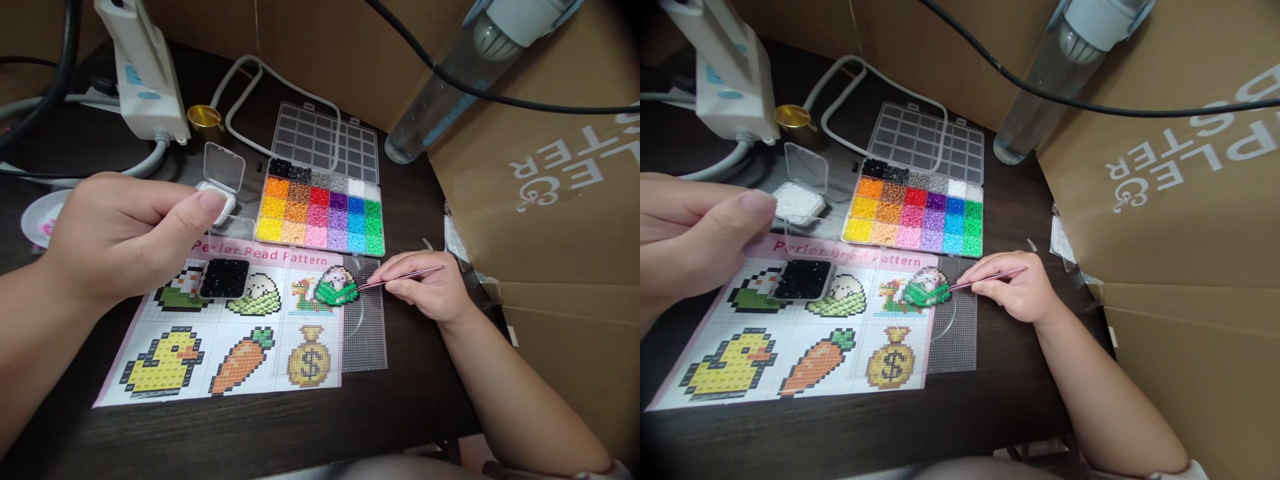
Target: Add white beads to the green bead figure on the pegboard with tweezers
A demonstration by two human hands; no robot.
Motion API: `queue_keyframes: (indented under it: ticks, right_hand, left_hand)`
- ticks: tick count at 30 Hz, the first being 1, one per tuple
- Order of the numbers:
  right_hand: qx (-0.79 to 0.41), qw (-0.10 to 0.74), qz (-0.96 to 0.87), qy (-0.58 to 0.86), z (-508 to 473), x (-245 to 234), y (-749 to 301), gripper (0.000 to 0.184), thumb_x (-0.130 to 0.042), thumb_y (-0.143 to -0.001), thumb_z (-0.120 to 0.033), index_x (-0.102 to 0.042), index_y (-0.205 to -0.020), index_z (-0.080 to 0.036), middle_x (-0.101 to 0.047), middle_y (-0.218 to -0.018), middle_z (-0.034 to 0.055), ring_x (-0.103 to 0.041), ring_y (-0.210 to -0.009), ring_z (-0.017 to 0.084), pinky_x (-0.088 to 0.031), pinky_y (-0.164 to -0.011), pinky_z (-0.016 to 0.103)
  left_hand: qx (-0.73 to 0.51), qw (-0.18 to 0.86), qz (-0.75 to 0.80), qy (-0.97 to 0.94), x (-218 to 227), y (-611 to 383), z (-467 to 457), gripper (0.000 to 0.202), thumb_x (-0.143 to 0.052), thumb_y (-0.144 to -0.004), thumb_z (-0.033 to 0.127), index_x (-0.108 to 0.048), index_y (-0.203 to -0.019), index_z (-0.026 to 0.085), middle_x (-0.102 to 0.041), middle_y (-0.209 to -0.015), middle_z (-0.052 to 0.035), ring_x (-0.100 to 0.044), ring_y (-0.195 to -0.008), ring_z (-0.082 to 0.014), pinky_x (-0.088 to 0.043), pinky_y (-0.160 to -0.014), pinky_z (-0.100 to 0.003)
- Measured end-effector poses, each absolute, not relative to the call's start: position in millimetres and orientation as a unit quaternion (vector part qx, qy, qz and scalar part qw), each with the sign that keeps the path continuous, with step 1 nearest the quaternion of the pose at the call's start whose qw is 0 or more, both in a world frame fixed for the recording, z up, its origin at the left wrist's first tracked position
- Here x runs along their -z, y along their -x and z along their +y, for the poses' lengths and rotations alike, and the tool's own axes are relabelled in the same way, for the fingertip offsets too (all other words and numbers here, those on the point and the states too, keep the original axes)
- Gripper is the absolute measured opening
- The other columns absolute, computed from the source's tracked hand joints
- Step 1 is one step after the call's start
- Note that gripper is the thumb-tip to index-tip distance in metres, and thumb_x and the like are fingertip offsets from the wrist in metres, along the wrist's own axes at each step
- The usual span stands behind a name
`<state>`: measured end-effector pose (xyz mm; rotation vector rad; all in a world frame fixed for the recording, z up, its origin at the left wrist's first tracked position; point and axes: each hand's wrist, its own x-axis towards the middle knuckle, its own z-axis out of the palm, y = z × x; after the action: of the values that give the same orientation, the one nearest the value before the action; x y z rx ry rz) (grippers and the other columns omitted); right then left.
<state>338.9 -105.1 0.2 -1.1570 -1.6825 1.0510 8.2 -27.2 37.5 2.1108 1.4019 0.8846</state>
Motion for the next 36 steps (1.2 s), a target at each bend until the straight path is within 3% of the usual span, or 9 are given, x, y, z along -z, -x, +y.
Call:
queue_keyframes:
  ticks: [5, 9, 12, 20, 36]
  right_hand:
    - [-0.428, 0.414, -0.651, 0.471, -107.9, 3.6, -342.7, 0.014, -0.078, -0.082, -0.014, -0.084, -0.089, -0.024, -0.081, -0.087, 0.0067, -0.075, -0.073, 0.017, -0.058, -0.061, 0.025]
    - [-0.433, 0.466, -0.587, 0.501, -108.7, 14.3, -346.2, 0.010, -0.078, -0.084, -0.020, -0.084, -0.092, -0.024, -0.081, -0.093, 0.0079, -0.055, -0.048, 0.009, -0.039, -0.040, 0.023]
    - [-0.405, 0.533, -0.518, 0.533, -103.8, 21.4, -345.6, 0.010, -0.079, -0.084, -0.025, -0.083, -0.093, -0.024, -0.081, -0.092, 0.0086, -0.048, -0.045, 0.007, -0.034, -0.040, 0.024]
    - [-0.339, 0.593, -0.433, 0.589, -91.0, 22.2, -340.3, 0.010, -0.080, -0.081, -0.027, -0.082, -0.088, -0.021, -0.081, -0.094, 0.0113, -0.044, -0.045, 0.006, -0.032, -0.042, 0.025]
    - [-0.335, 0.581, -0.416, 0.614, -85.1, 22.2, -337.0, 0.012, -0.080, -0.079, -0.028, -0.081, -0.087, -0.019, -0.081, -0.093, 0.0116, -0.044, -0.045, 0.007, -0.031, -0.041, 0.025]
  left_hand:
    - [-0.325, 0.222, 0.508, -0.766, -36.3, -9.3, -27.1, 0.055, -0.047, -0.091, 0.040, -0.028, -0.046, 0.015, -0.022, -0.043, 0.0040, -0.022, -0.043, -0.0004, -0.015, -0.045, -0.020]
    - [-0.347, 0.230, 0.487, -0.768, -31.3, -6.9, -23.4, 0.055, -0.049, -0.091, 0.037, -0.031, -0.045, 0.014, -0.024, -0.043, 0.0044, -0.023, -0.040, 0.0006, -0.015, -0.042, -0.017]
    - [-0.347, 0.238, 0.461, -0.782, -28.5, -3.0, -17.7, 0.053, -0.049, -0.091, 0.035, -0.036, -0.044, 0.014, -0.027, -0.042, 0.0044, -0.028, -0.037, 0.0006, -0.017, -0.040, -0.014]
    - [-0.333, 0.223, 0.397, -0.826, -31.0, 0.5, -7.3, 0.055, -0.045, -0.089, 0.033, -0.039, -0.039, 0.014, -0.028, -0.036, 0.0042, -0.029, -0.030, 0.0004, -0.019, -0.034, -0.011]
    - [-0.316, 0.216, 0.404, -0.831, -31.4, -0.5, -6.5, 0.054, -0.046, -0.090, 0.034, -0.036, -0.040, 0.016, -0.029, -0.037, 0.0038, -0.029, -0.031, -0.0009, -0.019, -0.033, -0.014]
